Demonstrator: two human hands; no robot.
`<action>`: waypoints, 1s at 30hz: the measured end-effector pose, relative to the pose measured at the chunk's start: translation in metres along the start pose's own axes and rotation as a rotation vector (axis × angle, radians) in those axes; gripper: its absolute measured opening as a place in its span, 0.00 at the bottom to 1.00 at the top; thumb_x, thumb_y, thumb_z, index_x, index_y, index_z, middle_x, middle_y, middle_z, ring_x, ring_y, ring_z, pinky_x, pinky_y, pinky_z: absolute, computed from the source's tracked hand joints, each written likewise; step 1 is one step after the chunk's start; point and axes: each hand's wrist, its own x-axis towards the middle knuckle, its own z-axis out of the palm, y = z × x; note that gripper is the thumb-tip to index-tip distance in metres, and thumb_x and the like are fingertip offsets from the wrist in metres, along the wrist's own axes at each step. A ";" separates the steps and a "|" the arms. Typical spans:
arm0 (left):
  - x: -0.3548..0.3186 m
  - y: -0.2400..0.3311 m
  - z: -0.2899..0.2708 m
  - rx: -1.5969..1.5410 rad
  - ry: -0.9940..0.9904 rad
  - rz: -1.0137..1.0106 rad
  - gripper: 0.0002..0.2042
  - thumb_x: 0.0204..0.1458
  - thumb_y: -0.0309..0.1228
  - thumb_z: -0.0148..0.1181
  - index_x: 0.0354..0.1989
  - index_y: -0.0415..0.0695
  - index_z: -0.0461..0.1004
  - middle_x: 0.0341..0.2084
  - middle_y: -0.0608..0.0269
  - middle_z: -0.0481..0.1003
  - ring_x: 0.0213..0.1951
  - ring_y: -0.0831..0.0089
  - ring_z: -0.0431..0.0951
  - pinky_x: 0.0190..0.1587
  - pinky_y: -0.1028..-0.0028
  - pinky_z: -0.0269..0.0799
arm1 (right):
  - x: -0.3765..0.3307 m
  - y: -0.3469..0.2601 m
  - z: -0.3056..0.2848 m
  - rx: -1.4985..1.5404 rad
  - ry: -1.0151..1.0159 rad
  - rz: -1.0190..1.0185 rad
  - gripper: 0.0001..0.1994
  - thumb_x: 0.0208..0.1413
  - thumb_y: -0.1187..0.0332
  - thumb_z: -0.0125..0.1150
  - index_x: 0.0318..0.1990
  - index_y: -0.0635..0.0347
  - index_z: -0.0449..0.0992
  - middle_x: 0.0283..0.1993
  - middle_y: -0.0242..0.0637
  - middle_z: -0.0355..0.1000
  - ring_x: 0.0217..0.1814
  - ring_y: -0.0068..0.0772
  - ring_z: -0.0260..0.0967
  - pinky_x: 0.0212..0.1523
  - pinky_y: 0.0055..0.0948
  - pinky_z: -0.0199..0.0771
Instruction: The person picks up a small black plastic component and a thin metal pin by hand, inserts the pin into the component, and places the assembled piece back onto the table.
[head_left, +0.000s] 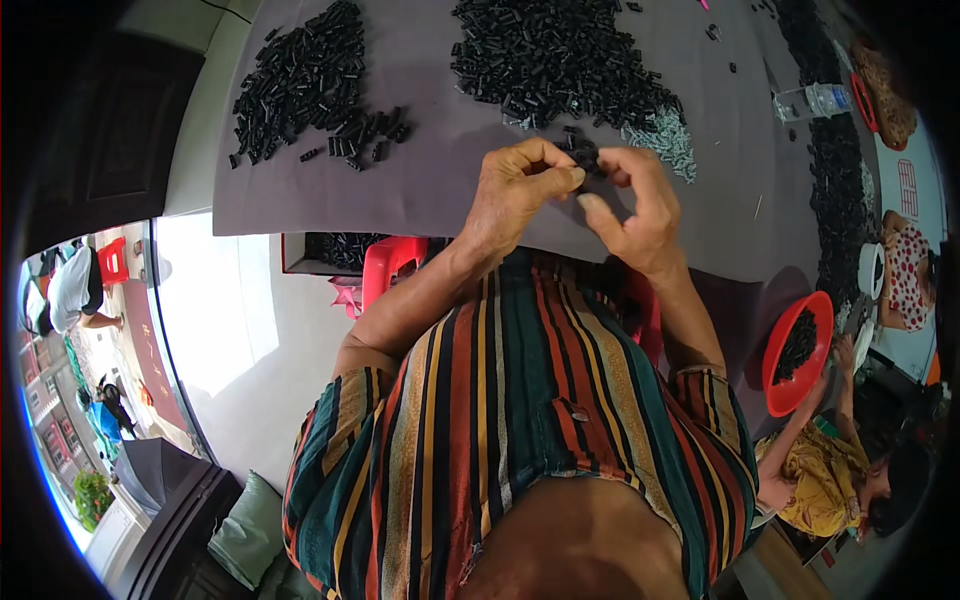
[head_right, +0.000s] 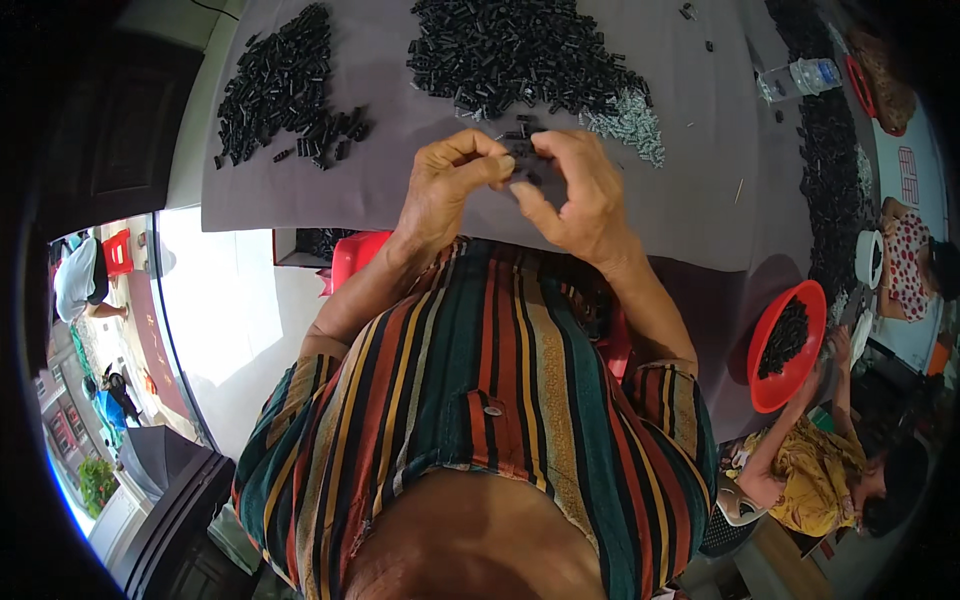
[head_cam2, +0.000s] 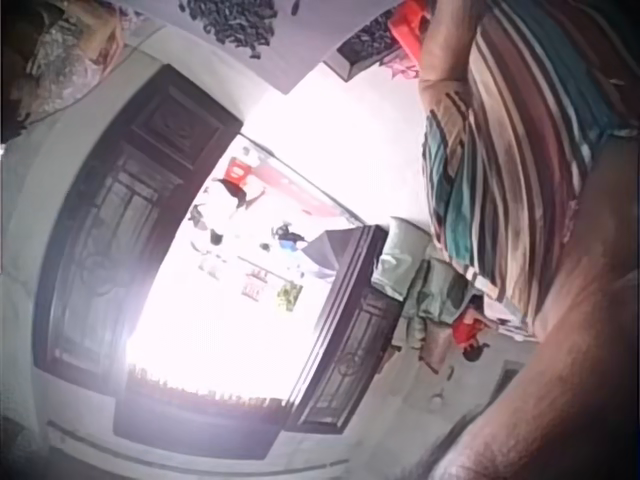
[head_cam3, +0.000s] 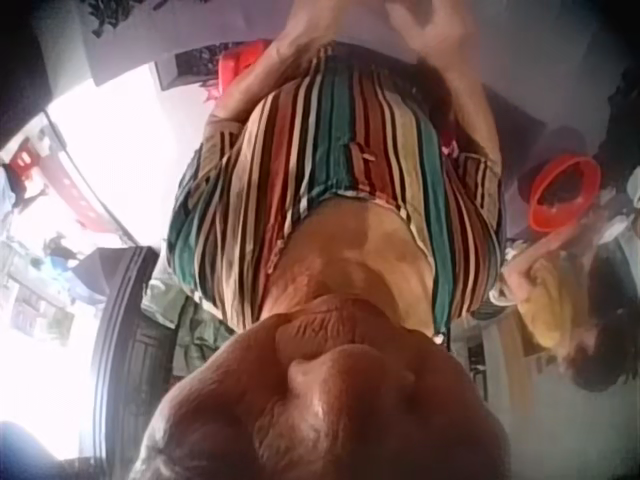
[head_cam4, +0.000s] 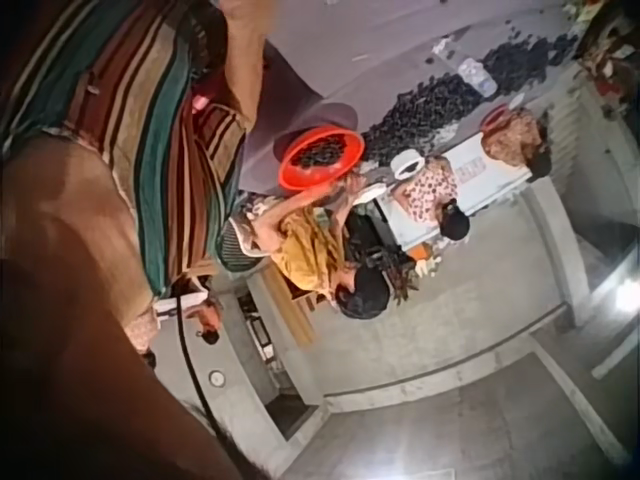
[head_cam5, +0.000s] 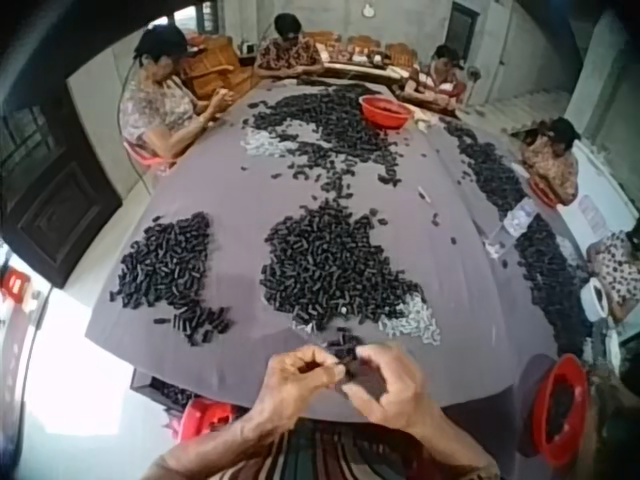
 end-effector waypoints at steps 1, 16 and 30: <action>-0.001 -0.003 -0.001 0.010 0.006 -0.029 0.03 0.45 0.23 0.58 0.24 0.37 0.72 0.19 0.66 0.71 0.22 0.82 0.68 0.29 0.82 0.63 | 0.002 0.003 -0.001 -0.183 -0.067 -0.115 0.17 0.37 0.66 0.68 0.33 0.64 0.70 0.32 0.38 0.68 0.30 0.32 0.66 0.27 0.29 0.67; -0.006 -0.016 0.001 0.113 -0.092 -0.248 0.03 0.42 0.21 0.55 0.23 0.35 0.74 0.21 0.63 0.73 0.28 0.79 0.71 0.36 0.78 0.65 | -0.027 0.018 0.019 -0.464 -0.074 -0.179 0.12 0.36 0.69 0.60 0.17 0.58 0.60 0.14 0.33 0.59 0.14 0.32 0.62 0.15 0.28 0.64; -0.003 -0.009 -0.026 0.546 0.162 0.098 0.03 0.44 0.23 0.59 0.26 0.37 0.74 0.18 0.67 0.72 0.24 0.83 0.70 0.27 0.80 0.66 | -0.007 0.040 -0.002 -0.199 -0.241 0.186 0.12 0.44 0.64 0.62 0.31 0.60 0.68 0.29 0.37 0.65 0.30 0.39 0.67 0.30 0.35 0.67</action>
